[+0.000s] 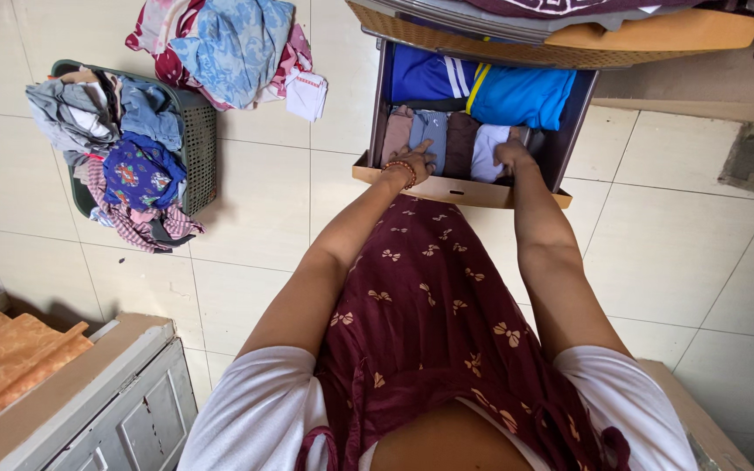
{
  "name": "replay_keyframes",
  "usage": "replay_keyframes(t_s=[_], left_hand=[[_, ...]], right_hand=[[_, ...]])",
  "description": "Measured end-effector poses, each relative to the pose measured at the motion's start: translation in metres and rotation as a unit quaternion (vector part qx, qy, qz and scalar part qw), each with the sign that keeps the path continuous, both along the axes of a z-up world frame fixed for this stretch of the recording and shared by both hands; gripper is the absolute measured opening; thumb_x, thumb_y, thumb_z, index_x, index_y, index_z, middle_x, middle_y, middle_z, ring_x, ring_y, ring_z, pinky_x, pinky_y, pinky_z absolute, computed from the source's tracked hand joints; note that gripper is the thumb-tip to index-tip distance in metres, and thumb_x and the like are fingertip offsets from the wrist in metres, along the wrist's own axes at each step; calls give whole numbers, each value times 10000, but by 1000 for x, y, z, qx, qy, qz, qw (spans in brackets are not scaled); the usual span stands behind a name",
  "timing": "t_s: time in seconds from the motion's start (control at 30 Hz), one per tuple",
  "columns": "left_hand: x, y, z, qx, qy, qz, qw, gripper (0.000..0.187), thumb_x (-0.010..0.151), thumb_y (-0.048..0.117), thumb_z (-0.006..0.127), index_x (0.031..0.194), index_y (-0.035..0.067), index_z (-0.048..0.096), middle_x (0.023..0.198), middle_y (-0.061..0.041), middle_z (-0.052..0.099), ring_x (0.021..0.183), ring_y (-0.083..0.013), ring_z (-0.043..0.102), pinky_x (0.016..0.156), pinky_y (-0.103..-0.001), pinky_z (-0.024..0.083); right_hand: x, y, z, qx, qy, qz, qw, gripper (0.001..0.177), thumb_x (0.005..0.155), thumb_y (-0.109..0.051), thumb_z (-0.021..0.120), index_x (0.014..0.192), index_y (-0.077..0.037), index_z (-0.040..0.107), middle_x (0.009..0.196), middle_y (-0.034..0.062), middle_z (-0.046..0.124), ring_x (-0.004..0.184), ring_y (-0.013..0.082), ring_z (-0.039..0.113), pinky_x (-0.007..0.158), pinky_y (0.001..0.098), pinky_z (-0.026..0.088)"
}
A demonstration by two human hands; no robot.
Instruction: The person organizes clothes by picking up folded garments from a drawer, inspecting them by hand, and then placing them back into the drawer in a neat row.
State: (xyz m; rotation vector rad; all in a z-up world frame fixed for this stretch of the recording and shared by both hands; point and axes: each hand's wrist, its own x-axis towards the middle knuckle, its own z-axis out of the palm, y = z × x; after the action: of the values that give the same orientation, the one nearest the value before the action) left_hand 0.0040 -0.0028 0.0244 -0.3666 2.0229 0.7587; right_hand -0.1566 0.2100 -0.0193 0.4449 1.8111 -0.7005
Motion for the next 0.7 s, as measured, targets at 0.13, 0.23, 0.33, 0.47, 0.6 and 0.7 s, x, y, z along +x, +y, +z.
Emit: replay_keyframes(t_s=[0.13,0.23,0.33,0.47,0.6,0.7], left_hand=[[-3,4,-2,-2,-9,-13,1000,481,1026,445,441,1493,353,507,1696,140,91,1541,-315,191,1247,-555,171],[-2,3,-5,-5,-5,-17,1000,483,1020,425,453,1490,329,506,1700,124,106,1527,-334,212,1229,-561,196],[4,1,-5,-8,59,-16,998,469,1007,402,505,1459,284,555,1689,93,242,1502,-329,319,1233,-525,258],[14,-1,-2,-25,108,-7,994,484,993,384,545,1459,251,549,1597,24,400,1490,-348,323,1226,-523,246],[24,-14,12,6,189,10,982,509,976,389,618,1439,183,569,1536,-110,474,1469,-343,359,1245,-434,247],[34,-25,36,43,214,51,975,512,963,379,625,1429,172,577,1523,-124,510,1452,-325,400,1235,-410,283]], right_hand=[[2,9,0,-6,11,10,1000,1041,771,132,599,1614,-292,159,1306,288,559,1007,485,640,695,582,583],[2,17,7,-35,8,11,999,992,812,97,580,1582,-356,148,1355,252,457,993,469,617,674,563,592],[-7,21,22,-16,-65,-28,997,682,915,-87,426,1547,-321,321,1297,212,556,872,432,668,594,500,582],[-21,24,66,50,-14,117,992,465,987,-120,396,1370,96,546,1142,246,700,664,307,737,484,395,531],[-27,37,141,-95,137,128,978,522,884,-36,408,1385,-71,551,1008,164,755,594,207,687,476,309,509],[-38,28,241,-212,188,91,955,405,955,-29,458,1331,-60,604,975,115,752,599,133,657,488,270,499]])
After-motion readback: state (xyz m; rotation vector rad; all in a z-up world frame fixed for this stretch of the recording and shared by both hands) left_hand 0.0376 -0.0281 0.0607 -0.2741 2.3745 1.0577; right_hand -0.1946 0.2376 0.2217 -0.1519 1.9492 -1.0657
